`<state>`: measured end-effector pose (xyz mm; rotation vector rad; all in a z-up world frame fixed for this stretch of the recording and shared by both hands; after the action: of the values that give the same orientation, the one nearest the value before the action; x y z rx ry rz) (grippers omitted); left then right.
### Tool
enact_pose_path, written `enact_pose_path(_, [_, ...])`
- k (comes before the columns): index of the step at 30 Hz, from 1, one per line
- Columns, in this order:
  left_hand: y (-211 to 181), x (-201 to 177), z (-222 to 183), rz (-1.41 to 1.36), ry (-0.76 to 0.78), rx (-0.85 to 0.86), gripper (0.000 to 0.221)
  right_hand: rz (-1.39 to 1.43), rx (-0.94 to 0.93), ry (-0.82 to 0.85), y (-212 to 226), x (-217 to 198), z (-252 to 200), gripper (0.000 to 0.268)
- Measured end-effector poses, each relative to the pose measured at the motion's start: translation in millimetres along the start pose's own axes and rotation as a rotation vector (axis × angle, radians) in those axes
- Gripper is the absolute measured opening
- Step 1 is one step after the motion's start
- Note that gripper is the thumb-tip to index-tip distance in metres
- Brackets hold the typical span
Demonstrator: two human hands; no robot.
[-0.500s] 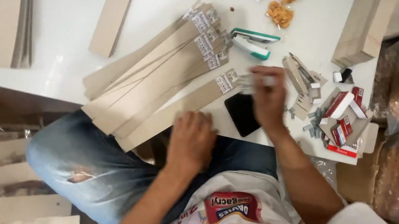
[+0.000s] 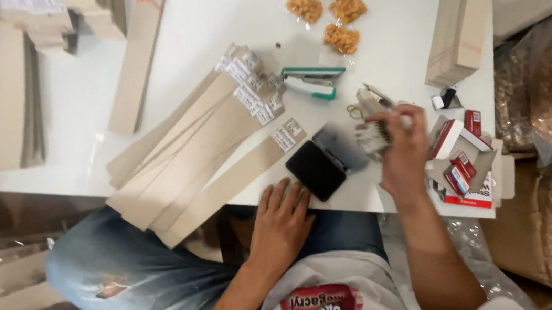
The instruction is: Stapling identification labels onto cardboard strips for packaging.
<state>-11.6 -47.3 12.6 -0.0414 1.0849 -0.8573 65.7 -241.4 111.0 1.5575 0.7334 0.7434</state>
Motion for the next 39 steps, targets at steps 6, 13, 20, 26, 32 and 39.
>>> enact_pose_path(6, [5.4, -5.1, 3.3, -0.008, -0.017, 0.043, 0.051, 0.021, 0.105, 0.053, -23.6, -14.1, 7.4, 0.011])
enact_pose_path(13, [39.6, -60.3, -19.2, 0.519, 0.191, -0.141, 0.077, -0.332, 0.051, 0.189, -80.8, -23.3, -22.6, 0.017])
enact_pose_path(20, [51.9, -78.3, -21.8, 0.812, 0.136, -0.118, 0.046, -0.903, -0.733, 0.276, -76.9, -15.2, -35.9, 0.031])
enact_pose_path(26, [58.8, -88.3, -18.5, 0.818, 0.09, -0.054, 0.038, -1.17, -0.866, 0.364, -84.7, -21.5, -43.4, 0.072])
enact_pose_path(32, [67.5, -90.8, -31.7, 0.611, 0.014, -0.025, 0.035, -1.178, -0.859, 0.368, -85.2, -24.9, -44.8, 0.06])
enact_pose_path(39, [55.1, -113.4, -7.1, 0.527, -0.097, -0.057, 0.032, -1.178, -0.914, 0.369, -83.4, -27.2, -45.2, 0.056])
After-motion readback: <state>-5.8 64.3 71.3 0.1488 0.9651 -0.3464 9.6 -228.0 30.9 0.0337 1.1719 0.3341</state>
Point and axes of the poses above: each hand's wrist, its own z-axis towards the middle knuckle, its own x-axis out of the palm, y = z × x, the point moved 1 cm from there along z, towards the middle knuckle, and after that the axes turned 6 degrees about -y, right-handed, at the moved point
